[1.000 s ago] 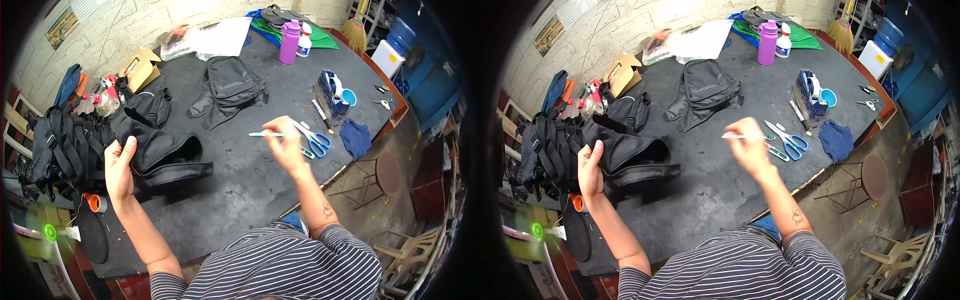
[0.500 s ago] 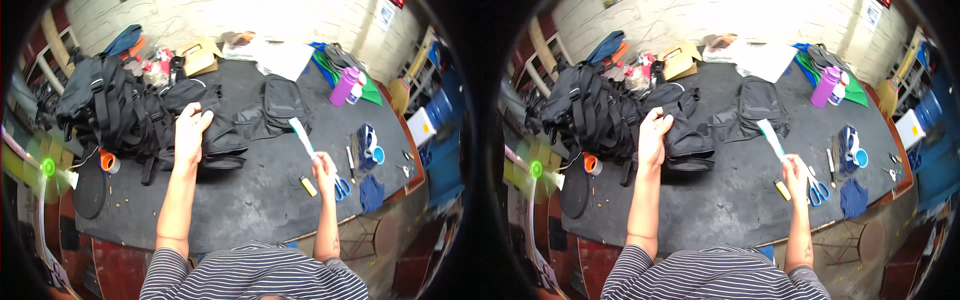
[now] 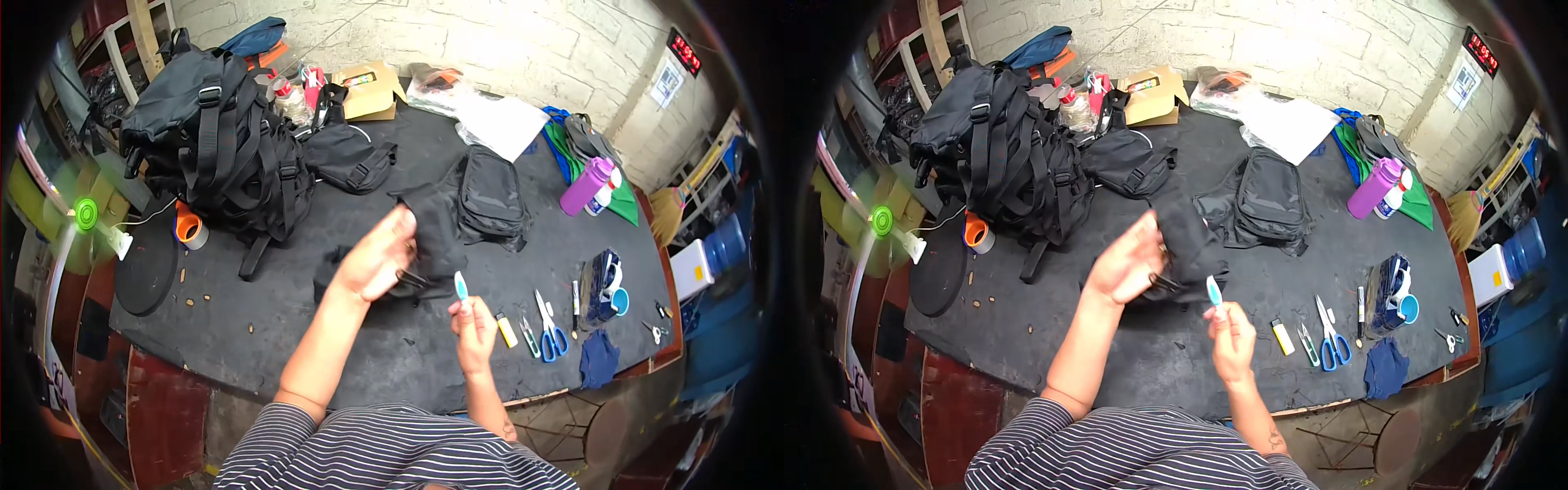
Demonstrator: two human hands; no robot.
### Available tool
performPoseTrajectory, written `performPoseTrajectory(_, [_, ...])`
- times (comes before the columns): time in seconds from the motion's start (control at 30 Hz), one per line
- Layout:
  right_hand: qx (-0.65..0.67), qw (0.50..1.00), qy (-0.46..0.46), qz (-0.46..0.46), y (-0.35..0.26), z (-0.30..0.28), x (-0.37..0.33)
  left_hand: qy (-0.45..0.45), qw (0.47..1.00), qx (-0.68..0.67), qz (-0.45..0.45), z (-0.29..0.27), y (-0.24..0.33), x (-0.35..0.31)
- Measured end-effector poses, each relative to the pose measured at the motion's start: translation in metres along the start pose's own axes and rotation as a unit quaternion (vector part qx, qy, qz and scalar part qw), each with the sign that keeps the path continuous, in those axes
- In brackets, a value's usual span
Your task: Finishing and inspecting black leg bags by trimming loose threads with scissors, singeing thread ends with a lighter, and brushing the fabric clean.
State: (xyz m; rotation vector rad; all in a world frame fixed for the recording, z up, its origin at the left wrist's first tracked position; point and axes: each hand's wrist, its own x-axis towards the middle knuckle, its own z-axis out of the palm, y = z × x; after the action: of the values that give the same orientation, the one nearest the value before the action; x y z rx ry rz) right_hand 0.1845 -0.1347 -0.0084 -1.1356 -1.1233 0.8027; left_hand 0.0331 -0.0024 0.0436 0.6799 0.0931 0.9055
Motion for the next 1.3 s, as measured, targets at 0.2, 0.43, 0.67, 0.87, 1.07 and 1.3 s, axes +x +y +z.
performPoseTrajectory(0.2, [-0.105, 0.992, -0.01, -0.063, 0.015, 0.019, -0.011, 0.022, 0.992, 0.114, 0.048, 0.033, 0.011, -0.013])
performPoseTrajectory(0.43, [0.182, 0.983, 0.027, -0.011, 0.017, 0.035, -0.022, 0.067, 0.987, 0.115, 0.093, 0.035, -0.006, -0.019])
performPoseTrajectory(0.67, [0.748, 0.538, -0.245, 0.303, 0.0, 0.026, -0.013, 0.036, 0.987, 0.124, 0.094, 0.016, -0.018, -0.018])
performPoseTrajectory(0.87, [0.21, 0.974, -0.071, 0.046, 0.001, 0.037, -0.016, 0.077, 0.99, 0.078, 0.091, 0.018, -0.015, -0.024])
performPoseTrajectory(1.07, [-0.124, 0.979, -0.005, -0.16, 0.011, 0.025, -0.022, 0.061, 0.985, 0.13, 0.096, 0.02, -0.002, -0.025])
performPoseTrajectory(1.3, [0.608, 0.706, -0.224, 0.286, -0.02, 0.037, -0.014, 0.107, 0.961, 0.185, 0.177, 0.03, -0.017, -0.029])
